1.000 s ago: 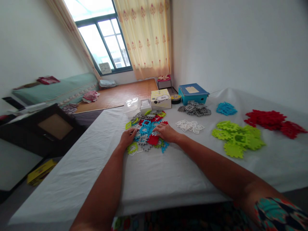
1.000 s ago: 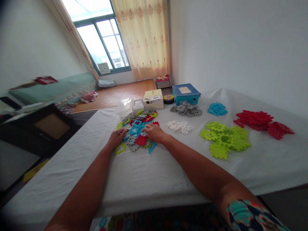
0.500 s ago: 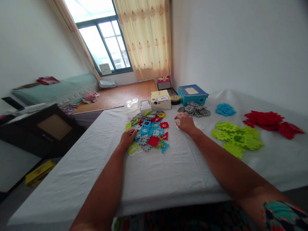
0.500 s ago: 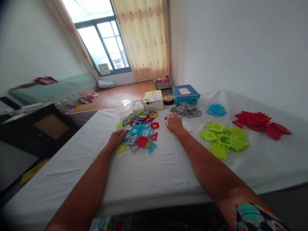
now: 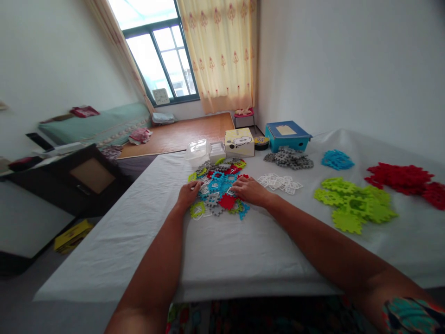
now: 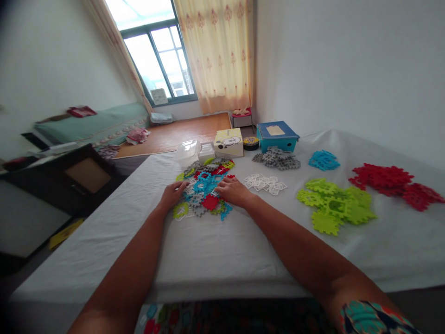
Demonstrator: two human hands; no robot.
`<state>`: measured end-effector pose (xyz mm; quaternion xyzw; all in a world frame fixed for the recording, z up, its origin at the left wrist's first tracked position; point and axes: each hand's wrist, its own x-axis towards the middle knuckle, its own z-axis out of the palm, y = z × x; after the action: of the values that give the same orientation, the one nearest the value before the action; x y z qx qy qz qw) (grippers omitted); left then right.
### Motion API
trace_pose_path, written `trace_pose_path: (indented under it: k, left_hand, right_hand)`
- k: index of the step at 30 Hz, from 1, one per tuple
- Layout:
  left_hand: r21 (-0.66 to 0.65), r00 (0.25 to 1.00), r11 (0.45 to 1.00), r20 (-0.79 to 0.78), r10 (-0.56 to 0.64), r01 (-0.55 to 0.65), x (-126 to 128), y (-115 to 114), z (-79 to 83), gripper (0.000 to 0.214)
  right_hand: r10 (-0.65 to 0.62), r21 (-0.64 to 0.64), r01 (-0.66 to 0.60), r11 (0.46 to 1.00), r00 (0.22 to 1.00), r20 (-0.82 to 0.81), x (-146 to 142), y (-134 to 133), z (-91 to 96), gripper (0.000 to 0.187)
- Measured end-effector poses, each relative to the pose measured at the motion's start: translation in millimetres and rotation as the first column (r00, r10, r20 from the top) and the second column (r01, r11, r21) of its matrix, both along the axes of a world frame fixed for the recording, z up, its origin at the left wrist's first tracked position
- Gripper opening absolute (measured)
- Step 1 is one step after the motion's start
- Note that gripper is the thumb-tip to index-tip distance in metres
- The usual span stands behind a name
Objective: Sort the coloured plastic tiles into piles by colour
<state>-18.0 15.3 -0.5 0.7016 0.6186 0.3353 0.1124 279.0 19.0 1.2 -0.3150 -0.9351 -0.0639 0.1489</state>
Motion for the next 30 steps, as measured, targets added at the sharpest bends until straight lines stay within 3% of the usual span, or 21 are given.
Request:
trace_pose_path:
  k: [7,11,15,19,21,23,27,30]
  left_hand:
    - [0.015,0.999,1.000,0.031,-0.019,0.019,-2,-3,3.4,0.042]
    - [-0.093,0.986,0.986,0.106,-0.127,0.137,-4,-6,5.0,0.045]
    - [-0.188,0.951,0.946,0.217,-0.222,0.264,-5,-9,8.1,0.056]
    - [-0.154,0.962,0.965,0.203,-0.182,0.215,-5,-11,12.1,0.051]
    - [-0.133,0.966,0.972,0.198,-0.168,0.196,-6,-11,13.6,0.048]
    - [-0.114,0.965,0.975,0.203,-0.164,0.189,-6,-11,14.5,0.045]
    - [-0.072,0.964,0.980,0.205,-0.168,0.186,-6,-12,15.2,0.038]
    - [-0.041,0.961,0.983,0.220,-0.168,0.181,-7,-13,18.0,0.033]
  right_hand:
    - [-0.008,-0.018,0.009,1.000,0.999,0.052,-8,-6,1.7,0.036]
    - [-0.047,-0.033,0.049,0.998,0.996,0.074,-8,-10,4.7,0.030]
    - [-0.075,-0.063,0.074,0.995,0.997,-0.016,-7,-10,4.4,0.028]
    - [-0.183,-0.094,0.168,0.981,0.966,-0.185,1,-3,10.9,0.030]
    - [-0.311,-0.104,0.293,0.950,0.908,-0.281,13,3,16.3,0.032]
    - [-0.461,-0.111,0.450,0.886,0.834,-0.304,30,9,20.1,0.032]
    - [-0.660,-0.099,0.654,0.750,0.730,-0.177,64,20,17.9,0.028]
    - [-0.647,-0.066,0.650,0.757,0.734,-0.205,69,22,13.7,0.026]
